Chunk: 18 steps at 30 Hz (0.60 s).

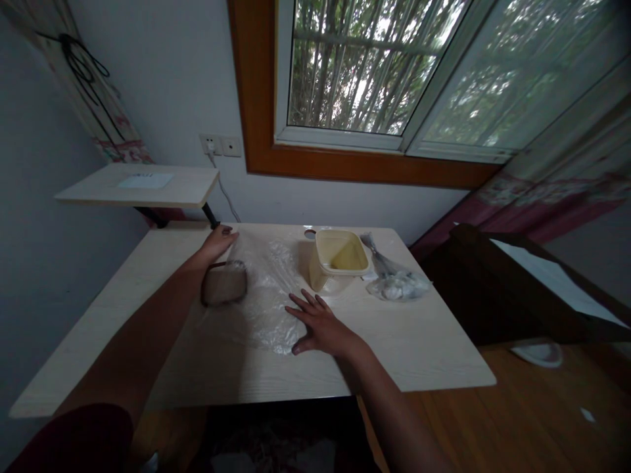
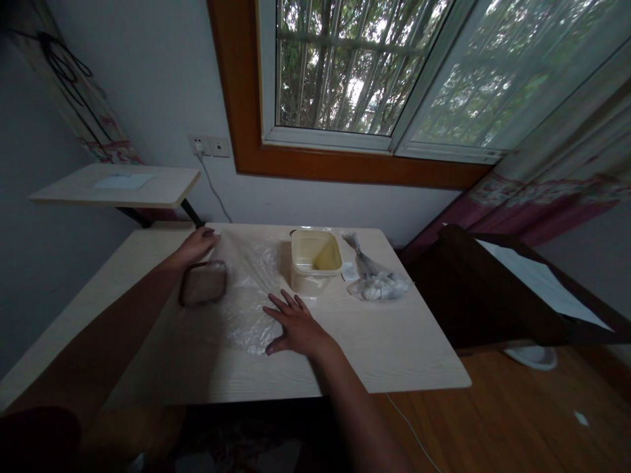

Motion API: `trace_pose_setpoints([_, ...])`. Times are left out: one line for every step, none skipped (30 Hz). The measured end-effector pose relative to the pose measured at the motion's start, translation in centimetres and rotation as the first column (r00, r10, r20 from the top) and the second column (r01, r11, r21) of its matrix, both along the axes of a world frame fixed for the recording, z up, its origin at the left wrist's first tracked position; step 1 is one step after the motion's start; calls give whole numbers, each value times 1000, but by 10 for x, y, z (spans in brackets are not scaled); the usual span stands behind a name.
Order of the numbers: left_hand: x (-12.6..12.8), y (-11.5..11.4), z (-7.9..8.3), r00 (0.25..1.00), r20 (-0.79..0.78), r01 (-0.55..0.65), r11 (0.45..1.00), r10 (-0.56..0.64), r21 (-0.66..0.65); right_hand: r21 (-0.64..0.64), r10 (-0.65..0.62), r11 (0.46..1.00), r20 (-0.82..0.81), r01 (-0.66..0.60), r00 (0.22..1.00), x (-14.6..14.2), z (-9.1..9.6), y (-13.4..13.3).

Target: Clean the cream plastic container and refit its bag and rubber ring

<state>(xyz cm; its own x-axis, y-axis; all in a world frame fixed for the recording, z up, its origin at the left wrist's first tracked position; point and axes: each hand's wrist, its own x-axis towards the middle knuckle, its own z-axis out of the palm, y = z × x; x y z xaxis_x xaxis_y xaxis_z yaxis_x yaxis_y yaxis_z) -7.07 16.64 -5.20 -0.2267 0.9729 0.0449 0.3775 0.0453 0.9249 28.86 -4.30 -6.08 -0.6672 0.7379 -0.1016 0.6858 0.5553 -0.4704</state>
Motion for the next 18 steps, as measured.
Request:
trace_pose_setpoints([-3,-7,0,995,-96,14,1000,-14,-6,3,0,1000,3,0,1000,0,0,0])
trace_pose_setpoints([-6,-15,0,983,-182,25,1000,-28,-18,6,1,1000,6,-1,1000,0,0,0])
trace_pose_setpoints([-9,-22,1,969,-243,44,998,-52,-36,10,1,1000,8,-1,1000,0,0,-1])
trace_pose_setpoints([-11,-30,2,957,-276,77,994,-94,-73,15,2,1000,8,-2,1000,0,0,-1])
trace_pose_setpoints([-12,-36,3,949,-287,102,987,-133,-120,21,3,1000,7,-3,1000,0,0,-2])
trace_pose_setpoints([-12,-43,5,944,-288,118,981,-158,-153,29,3,1000,4,-3,1000,1,-1,-2])
trace_pose_setpoints([-11,-48,6,942,-287,131,977,-175,-167,39,3,999,-2,-3,1000,1,-1,-3])
trace_pose_setpoints([-9,-52,7,940,-285,142,975,-186,-169,49,4,999,-10,-3,1000,1,-2,-4])
trace_pose_setpoints([-7,-55,9,939,-285,151,976,-191,-157,60,5,998,-21,-4,1000,1,-2,-5])
trace_pose_setpoints([-4,-57,10,937,-291,157,978,-191,-136,71,5,997,-35,-3,999,2,-3,-6])
trace_pose_setpoints([-1,-58,11,935,-301,159,981,-187,-112,81,5,997,-51,0,999,2,-2,-7])
trace_pose_setpoints([1,-59,12,934,-311,157,984,-176,-87,88,3,996,-70,3,998,2,-2,-8])
trace_pose_setpoints([3,-60,13,935,-317,147,987,-158,-60,93,-2,996,-91,10,996,2,-1,-9])
trace_pose_setpoints([4,-61,14,939,-316,133,991,-136,-34,96,-9,995,-114,20,993,2,1,-10])
trace_pose_setpoints([3,-62,14,944,-308,119,993,-116,-8,97,-16,995,-138,29,990,2,2,-12])
trace_pose_setpoints([0,-63,14,950,-296,107,994,-98,14,96,-23,995,-162,39,987,2,4,-13])
trace_pose_setpoints([-4,-65,14,955,-283,99,995,-87,28,96,-34,994,-186,52,982,3,5,-14])
trace_pose_setpoints([-10,-68,13,959,-273,94,995,-80,39,98,-50,993,-212,72,976,2,6,-15])
